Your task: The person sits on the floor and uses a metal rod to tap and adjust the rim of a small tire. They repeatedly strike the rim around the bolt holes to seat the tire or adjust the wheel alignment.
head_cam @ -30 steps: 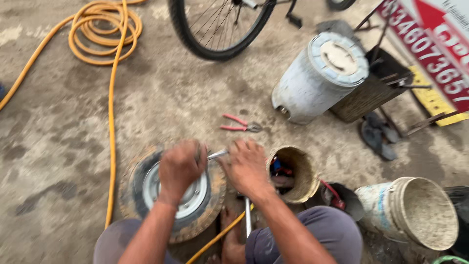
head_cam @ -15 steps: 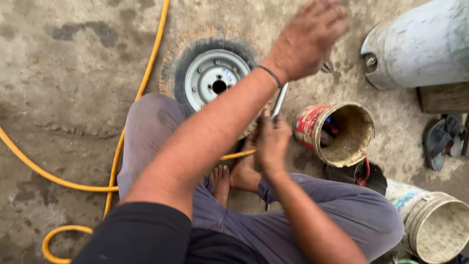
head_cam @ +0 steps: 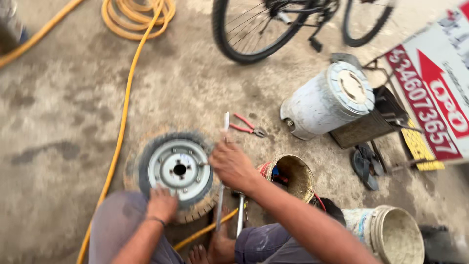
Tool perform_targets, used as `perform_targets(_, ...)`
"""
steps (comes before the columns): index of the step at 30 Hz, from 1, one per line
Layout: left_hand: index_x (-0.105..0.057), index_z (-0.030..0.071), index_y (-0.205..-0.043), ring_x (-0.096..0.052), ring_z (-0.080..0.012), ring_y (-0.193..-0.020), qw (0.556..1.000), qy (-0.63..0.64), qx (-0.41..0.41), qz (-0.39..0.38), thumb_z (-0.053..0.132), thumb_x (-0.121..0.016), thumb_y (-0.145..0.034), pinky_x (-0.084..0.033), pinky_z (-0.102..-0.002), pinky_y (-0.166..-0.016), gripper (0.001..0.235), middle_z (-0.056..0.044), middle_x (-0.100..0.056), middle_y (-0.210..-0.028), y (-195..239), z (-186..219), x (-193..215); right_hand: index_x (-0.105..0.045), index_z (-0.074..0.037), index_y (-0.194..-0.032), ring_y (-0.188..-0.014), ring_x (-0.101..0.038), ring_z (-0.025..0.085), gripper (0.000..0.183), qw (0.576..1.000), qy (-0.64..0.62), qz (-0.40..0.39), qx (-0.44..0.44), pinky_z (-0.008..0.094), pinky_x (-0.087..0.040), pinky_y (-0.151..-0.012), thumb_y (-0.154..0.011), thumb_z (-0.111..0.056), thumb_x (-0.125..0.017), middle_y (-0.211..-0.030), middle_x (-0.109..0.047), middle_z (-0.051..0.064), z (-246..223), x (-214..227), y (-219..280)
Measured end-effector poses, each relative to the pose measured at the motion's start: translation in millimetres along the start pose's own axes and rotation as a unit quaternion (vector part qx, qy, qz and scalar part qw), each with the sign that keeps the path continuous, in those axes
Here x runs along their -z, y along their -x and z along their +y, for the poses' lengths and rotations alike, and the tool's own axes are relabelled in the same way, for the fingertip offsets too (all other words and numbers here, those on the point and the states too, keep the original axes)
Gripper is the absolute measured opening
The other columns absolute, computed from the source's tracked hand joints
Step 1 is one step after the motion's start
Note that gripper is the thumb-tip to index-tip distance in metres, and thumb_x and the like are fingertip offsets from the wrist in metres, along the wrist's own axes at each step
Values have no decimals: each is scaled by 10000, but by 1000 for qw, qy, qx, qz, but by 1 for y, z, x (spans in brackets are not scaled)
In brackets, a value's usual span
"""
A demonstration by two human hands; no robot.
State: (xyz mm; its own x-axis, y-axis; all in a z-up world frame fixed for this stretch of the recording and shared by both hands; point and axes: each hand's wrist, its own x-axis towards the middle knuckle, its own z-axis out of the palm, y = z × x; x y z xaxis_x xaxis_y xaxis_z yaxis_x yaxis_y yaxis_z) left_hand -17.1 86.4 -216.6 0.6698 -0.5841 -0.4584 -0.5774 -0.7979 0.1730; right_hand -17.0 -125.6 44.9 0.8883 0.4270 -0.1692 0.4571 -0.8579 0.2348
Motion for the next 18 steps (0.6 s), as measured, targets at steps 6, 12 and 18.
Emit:
perform_targets(6,-404,241,-1552,-277,-389,-1540,987,-16,-40,-153,316,-853,-810,-278,-534,-1231,871,-194,-312,-1641,-2,15,16,-739,-135,-755,-830,-697,290,172,995,-71,-30,-68,420,-501,-860,-852,-222,-628,-799,-727,100,5,-4,-32)
perform_targets(12,-352,211,-1580,-229,-395,-1557,986,5,-43,-159,277,-880,-800,-257,-532,-1240,944,-219,-265,-1658,16,13,29,-716,-115,-785,-743,-702,295,296,966,-132,9,-222,432,-507,-725,-762,-409,-745,-763,-717,120,-25,1,-42)
perform_targets(18,-428,250,-1540,-271,-419,-1529,991,4,-49,-128,354,-816,-828,-285,-603,-1189,817,-230,-312,-1632,-21,5,-24,-672,-109,-777,-701,-662,289,543,965,-150,213,-30,434,-473,-673,-852,-647,-683,-733,-666,95,-8,-19,-15)
